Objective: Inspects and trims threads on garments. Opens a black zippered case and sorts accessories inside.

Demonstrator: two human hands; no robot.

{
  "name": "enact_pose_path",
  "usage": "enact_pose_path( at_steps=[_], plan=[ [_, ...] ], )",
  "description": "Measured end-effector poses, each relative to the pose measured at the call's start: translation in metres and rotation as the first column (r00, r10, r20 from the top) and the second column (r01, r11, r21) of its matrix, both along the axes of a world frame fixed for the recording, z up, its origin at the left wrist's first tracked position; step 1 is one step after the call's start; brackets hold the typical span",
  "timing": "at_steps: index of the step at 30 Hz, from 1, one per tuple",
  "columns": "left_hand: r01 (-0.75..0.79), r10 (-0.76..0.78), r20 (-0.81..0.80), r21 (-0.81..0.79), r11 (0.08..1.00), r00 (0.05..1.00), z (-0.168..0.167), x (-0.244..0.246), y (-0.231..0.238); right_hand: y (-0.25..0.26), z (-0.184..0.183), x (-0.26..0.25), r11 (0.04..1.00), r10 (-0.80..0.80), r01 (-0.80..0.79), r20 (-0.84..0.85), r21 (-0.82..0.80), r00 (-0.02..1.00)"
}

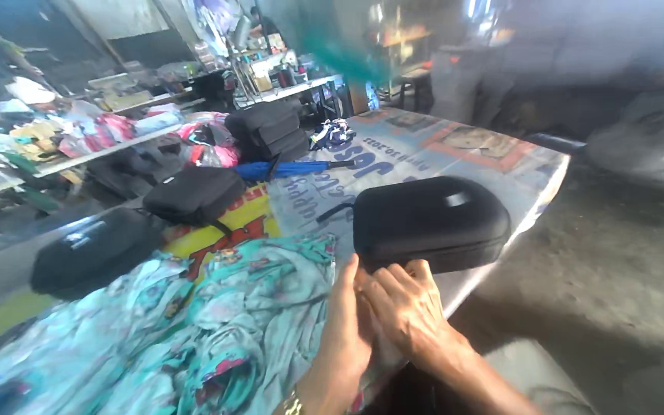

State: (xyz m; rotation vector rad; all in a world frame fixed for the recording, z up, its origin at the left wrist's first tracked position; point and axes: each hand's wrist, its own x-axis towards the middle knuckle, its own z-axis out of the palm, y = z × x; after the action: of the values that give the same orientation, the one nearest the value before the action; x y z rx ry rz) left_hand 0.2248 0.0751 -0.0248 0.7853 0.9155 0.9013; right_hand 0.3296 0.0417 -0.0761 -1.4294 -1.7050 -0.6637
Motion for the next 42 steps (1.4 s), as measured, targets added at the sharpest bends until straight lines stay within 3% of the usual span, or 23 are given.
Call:
enact_pose_path(
  at_steps=[2,3,5,6,7,9,11,12,14,19,32,36,42],
  plan=[
    [0.006,0.026,-0.105,0.286,0.958,0.994,-0.001,-0.010,-0.005,-0.018,0.007,0.016,0.998,0.046,-0.042,-0.088,0.047,0.995],
    [0.054,0.033,-0.171,0.479,0.876,0.985,0.001,-0.015,-0.003,-0.027,0.014,0.031,0.993,0.016,0.003,-0.161,0.116,0.987],
    [0.171,0.126,-0.302,0.785,0.595,0.945,0.006,-0.011,0.005,-0.043,0.022,0.070,0.963,-0.069,0.150,-0.331,0.223,0.941],
    [0.263,0.192,-0.374,0.861,0.434,0.907,0.009,-0.002,0.010,-0.047,0.022,0.090,0.951,-0.076,0.194,-0.426,0.241,0.901],
    [0.379,0.257,-0.450,0.882,0.281,0.855,0.013,0.012,0.015,-0.047,0.020,0.108,0.947,-0.063,0.219,-0.532,0.236,0.845],
    [0.620,0.373,-0.593,0.782,0.058,0.713,0.018,0.049,0.021,-0.038,0.012,0.134,0.965,-0.034,0.220,-0.760,0.145,0.649],
    [0.811,0.477,-0.703,0.584,-0.035,0.528,0.016,0.087,0.024,-0.028,-0.001,0.150,0.989,0.024,0.122,-0.917,0.078,0.398],
    [0.862,0.493,-0.743,0.506,-0.027,0.452,0.013,0.105,0.024,-0.025,-0.008,0.154,0.995,0.048,0.068,-0.954,0.071,0.296],
    [0.915,0.467,-0.815,0.403,0.033,0.342,0.012,0.131,0.023,-0.027,-0.014,0.151,0.995,0.097,-0.018,-0.969,0.096,0.227],
    [0.938,0.418,-0.867,0.335,0.089,0.270,0.016,0.146,0.016,-0.043,-0.024,0.143,0.988,0.153,-0.055,-0.944,0.143,0.291],
    [0.909,0.263,-0.891,0.407,0.095,0.371,0.024,0.135,0.017,-0.049,-0.047,0.151,0.967,0.256,-0.090,-0.896,0.240,0.362],
    [0.910,0.278,-0.891,0.400,0.105,0.360,0.023,0.133,0.015,-0.055,-0.040,0.147,0.972,0.235,-0.076,-0.881,0.224,0.410],
    [0.880,0.359,-0.832,0.472,0.059,0.422,0.017,0.129,0.014,-0.062,-0.021,0.139,0.975,0.206,-0.039,-0.818,0.220,0.537]
  ],
)
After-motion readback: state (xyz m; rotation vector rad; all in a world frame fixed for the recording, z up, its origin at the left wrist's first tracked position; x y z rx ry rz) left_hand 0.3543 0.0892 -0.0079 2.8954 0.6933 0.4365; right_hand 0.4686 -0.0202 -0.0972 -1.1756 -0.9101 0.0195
